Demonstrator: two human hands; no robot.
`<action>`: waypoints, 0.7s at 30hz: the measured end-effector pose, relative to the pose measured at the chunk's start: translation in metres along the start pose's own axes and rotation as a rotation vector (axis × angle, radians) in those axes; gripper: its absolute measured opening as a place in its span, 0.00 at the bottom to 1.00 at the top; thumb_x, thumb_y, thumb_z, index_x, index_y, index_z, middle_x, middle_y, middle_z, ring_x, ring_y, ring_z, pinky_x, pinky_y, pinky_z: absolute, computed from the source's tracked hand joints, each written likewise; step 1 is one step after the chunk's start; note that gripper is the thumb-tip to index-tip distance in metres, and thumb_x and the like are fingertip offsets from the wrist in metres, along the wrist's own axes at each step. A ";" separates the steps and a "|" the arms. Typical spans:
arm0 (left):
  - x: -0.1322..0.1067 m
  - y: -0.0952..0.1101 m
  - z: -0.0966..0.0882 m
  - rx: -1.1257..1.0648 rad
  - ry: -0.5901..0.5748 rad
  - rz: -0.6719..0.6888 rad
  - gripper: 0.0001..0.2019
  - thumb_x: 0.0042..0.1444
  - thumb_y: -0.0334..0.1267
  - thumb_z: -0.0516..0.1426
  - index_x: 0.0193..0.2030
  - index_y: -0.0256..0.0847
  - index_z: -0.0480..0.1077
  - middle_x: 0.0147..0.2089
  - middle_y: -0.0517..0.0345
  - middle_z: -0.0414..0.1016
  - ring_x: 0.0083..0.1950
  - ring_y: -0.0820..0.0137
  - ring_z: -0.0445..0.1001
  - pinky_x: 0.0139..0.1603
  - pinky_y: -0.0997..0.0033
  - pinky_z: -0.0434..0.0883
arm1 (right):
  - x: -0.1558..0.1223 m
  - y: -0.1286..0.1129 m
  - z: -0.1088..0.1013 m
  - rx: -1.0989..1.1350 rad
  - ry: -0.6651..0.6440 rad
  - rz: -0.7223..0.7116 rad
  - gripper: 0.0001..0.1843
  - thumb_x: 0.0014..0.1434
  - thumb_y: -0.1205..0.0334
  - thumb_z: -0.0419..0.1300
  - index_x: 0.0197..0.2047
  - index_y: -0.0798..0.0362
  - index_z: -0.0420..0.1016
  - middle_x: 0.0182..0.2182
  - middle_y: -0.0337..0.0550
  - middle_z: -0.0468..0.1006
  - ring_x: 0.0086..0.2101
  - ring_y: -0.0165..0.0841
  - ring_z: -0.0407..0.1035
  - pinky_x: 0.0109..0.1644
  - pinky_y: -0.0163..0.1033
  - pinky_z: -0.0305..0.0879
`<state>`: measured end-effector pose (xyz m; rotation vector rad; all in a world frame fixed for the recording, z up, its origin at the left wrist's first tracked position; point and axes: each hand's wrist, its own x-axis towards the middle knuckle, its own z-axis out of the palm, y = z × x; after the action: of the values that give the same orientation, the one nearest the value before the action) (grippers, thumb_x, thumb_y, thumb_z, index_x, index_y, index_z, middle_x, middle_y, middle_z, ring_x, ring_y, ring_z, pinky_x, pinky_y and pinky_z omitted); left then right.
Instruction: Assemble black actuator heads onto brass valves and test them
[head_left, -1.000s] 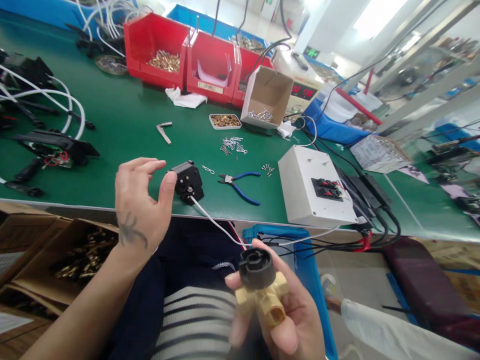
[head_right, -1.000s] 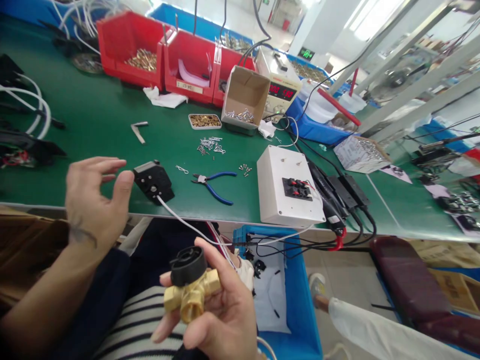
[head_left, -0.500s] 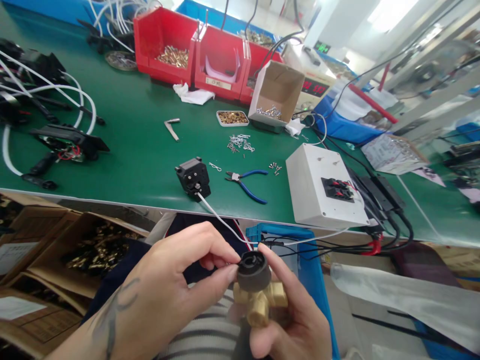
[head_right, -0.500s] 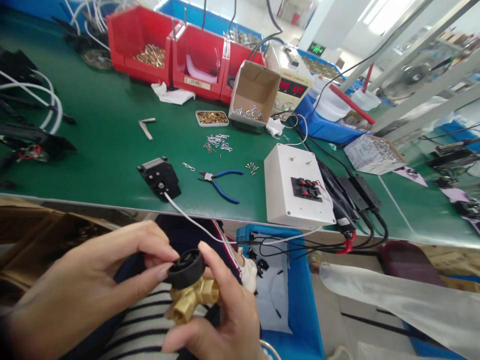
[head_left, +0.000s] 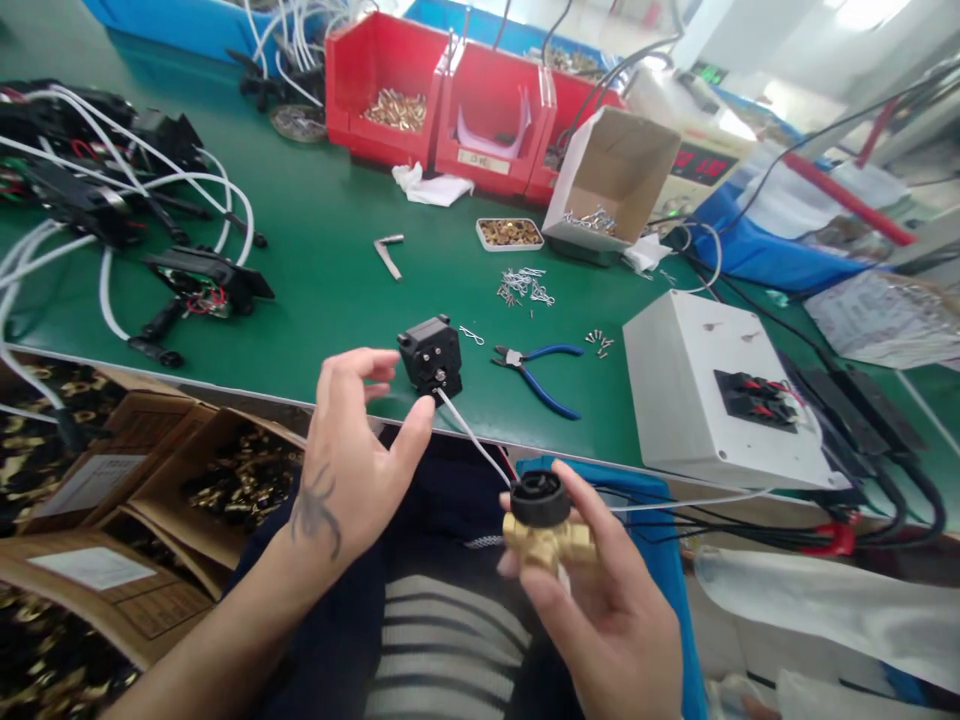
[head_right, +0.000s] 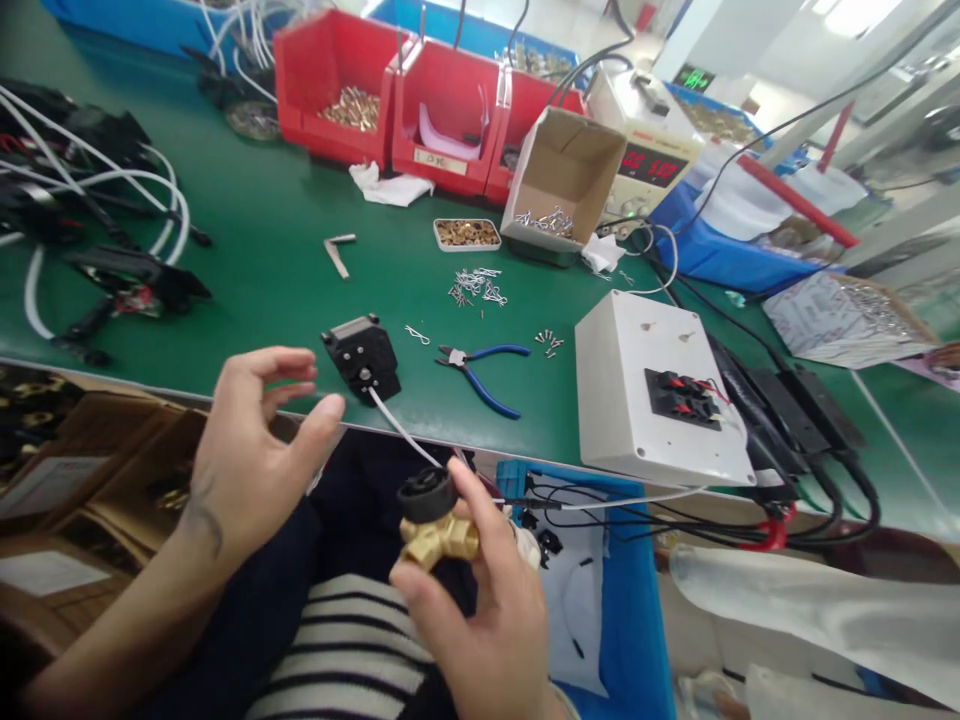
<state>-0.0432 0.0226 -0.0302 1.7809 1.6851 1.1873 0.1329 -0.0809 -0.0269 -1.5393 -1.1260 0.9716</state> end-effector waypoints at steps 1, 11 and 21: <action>0.006 -0.009 0.008 0.001 0.016 -0.015 0.30 0.58 0.46 0.62 0.62 0.34 0.61 0.60 0.39 0.68 0.59 0.56 0.73 0.61 0.55 0.72 | 0.011 0.006 0.002 -0.116 0.043 -0.049 0.31 0.59 0.51 0.69 0.64 0.43 0.71 0.53 0.46 0.81 0.47 0.40 0.79 0.53 0.44 0.76; 0.018 -0.014 0.035 0.050 -0.060 0.186 0.32 0.58 0.37 0.59 0.69 0.37 0.57 0.53 0.47 0.75 0.52 0.58 0.75 0.57 0.56 0.73 | 0.107 0.025 0.019 -0.622 0.007 -0.361 0.27 0.65 0.55 0.61 0.64 0.53 0.68 0.44 0.49 0.79 0.35 0.36 0.72 0.45 0.46 0.75; -0.009 0.039 -0.009 0.092 -0.145 0.375 0.33 0.57 0.34 0.58 0.70 0.48 0.60 0.47 0.48 0.73 0.47 0.55 0.71 0.45 0.55 0.77 | 0.046 -0.025 0.026 0.227 -0.204 0.001 0.34 0.63 0.38 0.60 0.68 0.39 0.63 0.56 0.45 0.77 0.51 0.40 0.75 0.49 0.44 0.76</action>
<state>-0.0266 0.0051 0.0025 2.2531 1.3821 1.1064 0.1152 -0.0276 -0.0114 -1.2804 -1.1124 1.2338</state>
